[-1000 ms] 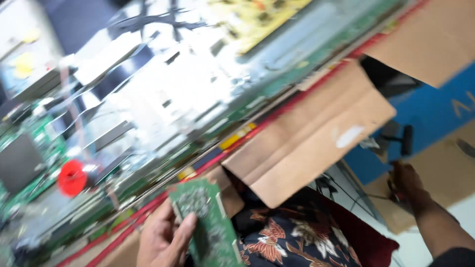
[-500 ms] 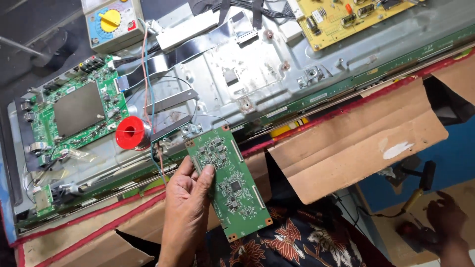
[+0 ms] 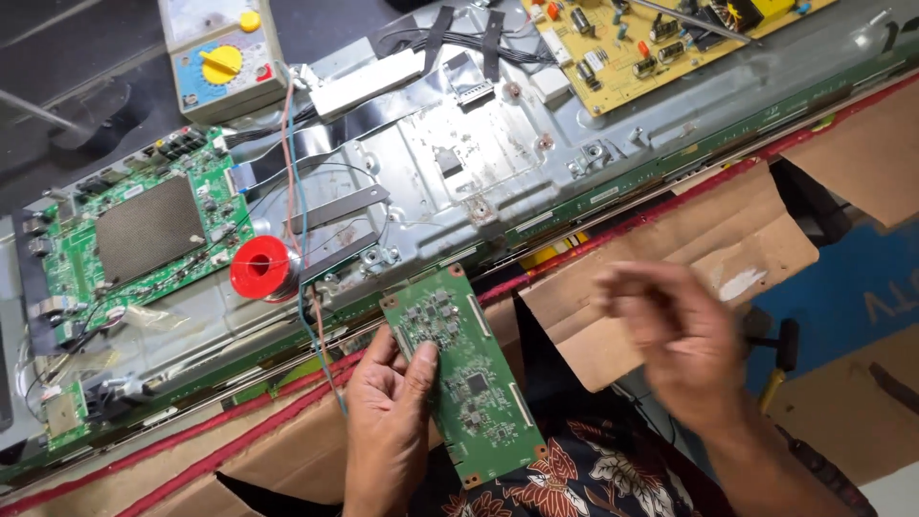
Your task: The person handles a green circuit board, positions it on a workbench, and uses multimeter probes to test various points on the board. They then use a soldering iron to apply heat to specific components on the circuit board.
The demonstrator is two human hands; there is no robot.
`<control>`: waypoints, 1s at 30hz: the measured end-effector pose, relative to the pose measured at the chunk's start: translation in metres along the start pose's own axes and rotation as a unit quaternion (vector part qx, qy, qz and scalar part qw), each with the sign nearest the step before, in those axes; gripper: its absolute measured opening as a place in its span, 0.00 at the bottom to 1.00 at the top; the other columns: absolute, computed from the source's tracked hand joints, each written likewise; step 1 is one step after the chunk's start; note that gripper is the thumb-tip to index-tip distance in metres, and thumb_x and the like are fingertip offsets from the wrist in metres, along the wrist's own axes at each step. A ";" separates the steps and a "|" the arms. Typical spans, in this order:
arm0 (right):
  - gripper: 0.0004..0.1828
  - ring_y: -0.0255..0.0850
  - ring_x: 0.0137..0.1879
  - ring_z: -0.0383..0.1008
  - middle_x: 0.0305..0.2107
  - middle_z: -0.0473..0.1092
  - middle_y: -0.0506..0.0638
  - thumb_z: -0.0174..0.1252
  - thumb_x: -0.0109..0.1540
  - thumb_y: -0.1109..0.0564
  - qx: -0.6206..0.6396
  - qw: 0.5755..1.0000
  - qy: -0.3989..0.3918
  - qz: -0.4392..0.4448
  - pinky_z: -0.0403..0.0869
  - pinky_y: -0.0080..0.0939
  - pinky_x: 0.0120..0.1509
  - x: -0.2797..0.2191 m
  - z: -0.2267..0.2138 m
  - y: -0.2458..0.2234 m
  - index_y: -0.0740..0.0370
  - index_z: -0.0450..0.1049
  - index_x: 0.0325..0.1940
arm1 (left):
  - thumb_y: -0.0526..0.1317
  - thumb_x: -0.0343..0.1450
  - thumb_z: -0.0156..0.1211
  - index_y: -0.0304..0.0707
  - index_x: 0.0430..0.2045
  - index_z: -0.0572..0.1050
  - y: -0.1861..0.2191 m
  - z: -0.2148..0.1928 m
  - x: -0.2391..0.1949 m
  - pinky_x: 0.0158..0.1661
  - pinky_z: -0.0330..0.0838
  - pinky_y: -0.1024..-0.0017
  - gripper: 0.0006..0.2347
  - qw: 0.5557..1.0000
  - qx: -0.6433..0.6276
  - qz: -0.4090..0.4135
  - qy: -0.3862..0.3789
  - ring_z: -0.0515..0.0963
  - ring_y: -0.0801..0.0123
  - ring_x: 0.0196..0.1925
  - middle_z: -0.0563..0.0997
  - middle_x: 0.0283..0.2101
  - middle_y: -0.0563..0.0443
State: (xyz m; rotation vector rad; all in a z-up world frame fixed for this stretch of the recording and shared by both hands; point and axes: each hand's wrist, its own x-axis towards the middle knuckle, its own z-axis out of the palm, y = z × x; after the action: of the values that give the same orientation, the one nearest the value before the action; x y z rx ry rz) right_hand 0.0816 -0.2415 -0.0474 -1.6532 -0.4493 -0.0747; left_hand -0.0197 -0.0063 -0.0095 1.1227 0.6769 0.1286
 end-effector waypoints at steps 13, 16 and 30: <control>0.18 0.37 0.49 0.79 0.44 0.78 0.49 0.60 0.65 0.52 0.196 0.910 -0.293 0.220 0.79 0.35 0.53 0.017 0.074 -0.041 0.65 0.77 0.54 | 0.36 0.69 0.61 0.29 0.57 0.76 -0.014 -0.011 -0.027 0.46 0.84 0.68 0.20 0.998 0.014 0.037 -0.054 0.86 0.65 0.47 0.87 0.49 0.42; 0.16 0.34 0.47 0.77 0.41 0.76 0.47 0.60 0.65 0.53 0.185 0.909 -0.296 0.225 0.77 0.33 0.50 0.020 0.071 -0.044 0.66 0.78 0.53 | 0.37 0.68 0.62 0.31 0.57 0.77 -0.006 -0.011 -0.026 0.44 0.87 0.67 0.21 0.998 0.038 0.015 -0.049 0.88 0.64 0.45 0.89 0.47 0.42; 0.10 0.26 0.30 0.66 0.25 0.57 0.40 0.60 0.66 0.55 0.300 0.935 -0.041 0.183 0.87 0.41 0.42 0.126 0.078 -0.039 0.56 0.67 0.33 | 0.54 0.56 0.77 0.35 0.72 0.56 0.120 0.015 0.051 0.45 0.75 0.53 0.49 0.661 0.615 0.426 -0.058 0.78 0.48 0.49 0.73 0.56 0.40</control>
State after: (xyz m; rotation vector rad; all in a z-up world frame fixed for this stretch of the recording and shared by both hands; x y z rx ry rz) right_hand 0.1676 -0.1326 0.0170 -1.1102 -0.1879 0.3789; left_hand 0.0578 0.0572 0.0757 2.7160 -0.0644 0.4279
